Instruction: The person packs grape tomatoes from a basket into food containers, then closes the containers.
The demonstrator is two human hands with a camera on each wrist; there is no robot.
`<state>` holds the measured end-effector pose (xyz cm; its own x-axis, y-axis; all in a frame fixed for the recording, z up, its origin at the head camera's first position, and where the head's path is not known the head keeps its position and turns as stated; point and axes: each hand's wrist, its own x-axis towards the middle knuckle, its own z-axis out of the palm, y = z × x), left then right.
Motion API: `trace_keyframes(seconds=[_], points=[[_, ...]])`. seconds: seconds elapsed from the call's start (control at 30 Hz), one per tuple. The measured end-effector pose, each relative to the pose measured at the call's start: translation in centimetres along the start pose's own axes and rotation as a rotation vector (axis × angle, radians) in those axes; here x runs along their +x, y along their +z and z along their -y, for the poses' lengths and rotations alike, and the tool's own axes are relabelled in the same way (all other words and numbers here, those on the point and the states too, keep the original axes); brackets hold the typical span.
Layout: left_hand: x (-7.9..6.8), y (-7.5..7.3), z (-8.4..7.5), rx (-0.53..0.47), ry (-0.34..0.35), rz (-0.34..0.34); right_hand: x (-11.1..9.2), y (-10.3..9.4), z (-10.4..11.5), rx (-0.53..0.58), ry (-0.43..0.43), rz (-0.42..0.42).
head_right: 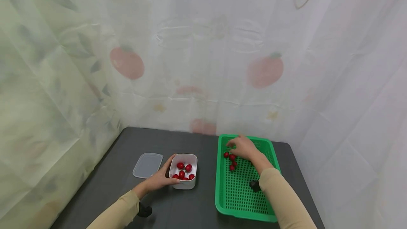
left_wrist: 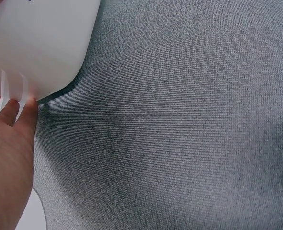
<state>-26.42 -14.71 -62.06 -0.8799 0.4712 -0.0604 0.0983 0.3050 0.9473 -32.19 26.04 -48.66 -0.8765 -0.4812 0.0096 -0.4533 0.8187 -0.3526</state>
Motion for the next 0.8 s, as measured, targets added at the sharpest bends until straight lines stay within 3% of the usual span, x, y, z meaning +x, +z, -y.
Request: trace_keyframes(seconds=[0.57, 0.8], points=[[0.4, -0.1, 0.5, -0.027, 0.019, 0.008, -1.0, 3.6, -2.2, -0.004, 0.069, 0.139], [0.3, -0.1, 0.6, -0.033, 0.021, 0.011, -0.9, 4.8, -2.2, -0.038, 0.053, 0.158]])
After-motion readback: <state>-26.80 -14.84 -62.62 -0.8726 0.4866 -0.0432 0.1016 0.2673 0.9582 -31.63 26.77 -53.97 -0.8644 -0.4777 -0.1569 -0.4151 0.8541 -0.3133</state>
